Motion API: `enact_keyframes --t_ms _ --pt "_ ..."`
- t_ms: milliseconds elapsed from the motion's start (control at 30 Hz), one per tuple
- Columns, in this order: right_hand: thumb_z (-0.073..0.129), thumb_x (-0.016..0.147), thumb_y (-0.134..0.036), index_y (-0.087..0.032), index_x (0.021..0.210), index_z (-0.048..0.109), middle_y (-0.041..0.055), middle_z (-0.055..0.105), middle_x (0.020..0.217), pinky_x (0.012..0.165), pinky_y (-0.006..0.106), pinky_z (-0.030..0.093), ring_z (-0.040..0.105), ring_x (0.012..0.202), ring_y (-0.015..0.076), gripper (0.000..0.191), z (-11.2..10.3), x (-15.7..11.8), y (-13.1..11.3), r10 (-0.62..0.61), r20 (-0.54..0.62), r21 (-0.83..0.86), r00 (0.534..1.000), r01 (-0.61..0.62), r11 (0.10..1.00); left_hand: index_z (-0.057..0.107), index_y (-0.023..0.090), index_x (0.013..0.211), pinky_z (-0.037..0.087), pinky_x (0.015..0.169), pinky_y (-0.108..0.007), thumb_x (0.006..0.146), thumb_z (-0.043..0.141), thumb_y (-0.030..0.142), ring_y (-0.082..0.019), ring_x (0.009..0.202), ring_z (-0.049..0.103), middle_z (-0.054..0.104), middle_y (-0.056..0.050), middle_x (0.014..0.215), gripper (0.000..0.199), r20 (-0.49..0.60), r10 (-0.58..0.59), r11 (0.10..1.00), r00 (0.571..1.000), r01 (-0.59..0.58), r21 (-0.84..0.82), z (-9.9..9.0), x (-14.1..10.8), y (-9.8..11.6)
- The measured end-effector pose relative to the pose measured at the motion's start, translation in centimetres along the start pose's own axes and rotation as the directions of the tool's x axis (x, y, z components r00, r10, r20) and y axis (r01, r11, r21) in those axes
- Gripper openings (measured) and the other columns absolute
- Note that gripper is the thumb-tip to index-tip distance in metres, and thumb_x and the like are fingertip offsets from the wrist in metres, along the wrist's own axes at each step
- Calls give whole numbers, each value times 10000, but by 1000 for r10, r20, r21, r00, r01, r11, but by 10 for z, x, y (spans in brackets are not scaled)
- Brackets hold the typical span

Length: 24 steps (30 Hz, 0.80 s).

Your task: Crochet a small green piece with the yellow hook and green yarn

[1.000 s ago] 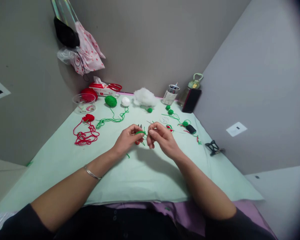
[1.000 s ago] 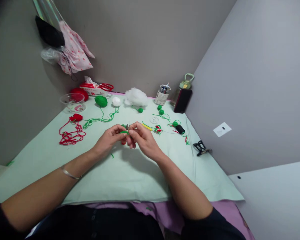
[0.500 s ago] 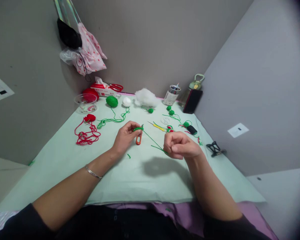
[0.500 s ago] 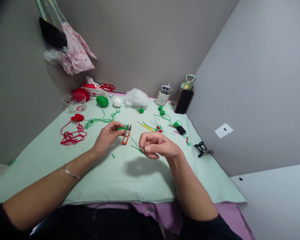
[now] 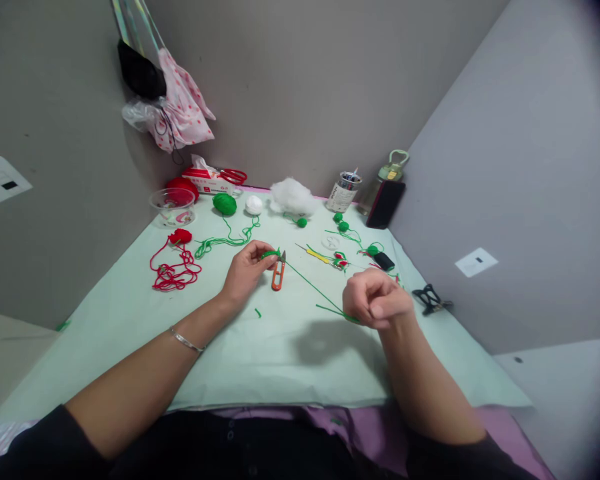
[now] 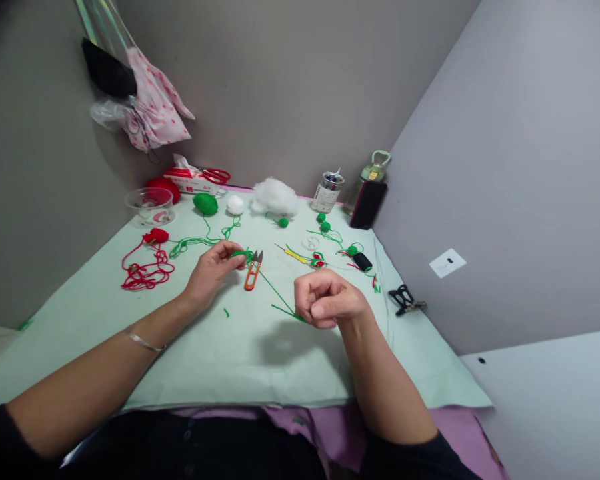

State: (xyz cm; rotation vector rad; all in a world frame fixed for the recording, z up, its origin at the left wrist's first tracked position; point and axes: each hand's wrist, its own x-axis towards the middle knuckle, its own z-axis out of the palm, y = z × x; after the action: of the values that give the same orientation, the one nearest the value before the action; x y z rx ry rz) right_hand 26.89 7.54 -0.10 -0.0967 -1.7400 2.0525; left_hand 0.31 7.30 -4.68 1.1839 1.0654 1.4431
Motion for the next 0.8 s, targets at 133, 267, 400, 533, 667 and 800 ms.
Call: enact_keyframes --t_ms 133,267,400,533,667,800 --pt "734 860 -377 -168 813 633 -81 435 446 348 183 235 316 292 38 236 7 9 -6 -2 -65 -2 998 2 1000 662 189 910 493 748 -283 781 764 296 -130 725 587 655 6 863 196 5 28 999 1000 -29 36 0 0 0" --pt "687 922 -291 -202 1247 635 -89 483 517 434 191 287 362 402 53 341 10 28 -7 9 -351 -117 936 -54 992 617 204 994 514 794 -298 798 739 287 -150 821 622 639 1 925 245 32 82 996 996 -83 28 3 -4 1" --pt "695 897 -334 -186 1074 726 -21 617 680 527 230 390 472 530 76 233 6 46 5 -57 -602 -301 797 -160 940 558 215 923 506 809 -304 836 709 267 -153 834 637 617 15 893 182 73 135 990 988 -138 39 7 -9 1" --pt "675 883 -366 -169 934 734 13 661 729 607 275 471 555 611 116 212 5 54 21 -164 -651 -512 741 -269 816 572 210 907 502 803 -310 863 690 241 -158 829 660 616 17 868 129 122 152 985 981 -161 60 8 -14 2" --pt "694 877 -325 -188 888 719 22 670 787 655 291 465 587 688 140 139 9 58 33 -269 -636 -628 723 -282 725 581 209 924 517 780 -311 874 694 259 -167 840 678 627 8 883 134 149 147 986 978 -157 59 10 -17 3" --pt "681 900 -249 -211 914 707 33 654 866 724 310 477 601 763 156 48 14 58 38 -388 -553 -757 737 -250 604 584 204 935 540 740 -315 878 698 286 -171 820 671 634 -10 897 152 178 147 986 973 -158 50 11 -18 3"
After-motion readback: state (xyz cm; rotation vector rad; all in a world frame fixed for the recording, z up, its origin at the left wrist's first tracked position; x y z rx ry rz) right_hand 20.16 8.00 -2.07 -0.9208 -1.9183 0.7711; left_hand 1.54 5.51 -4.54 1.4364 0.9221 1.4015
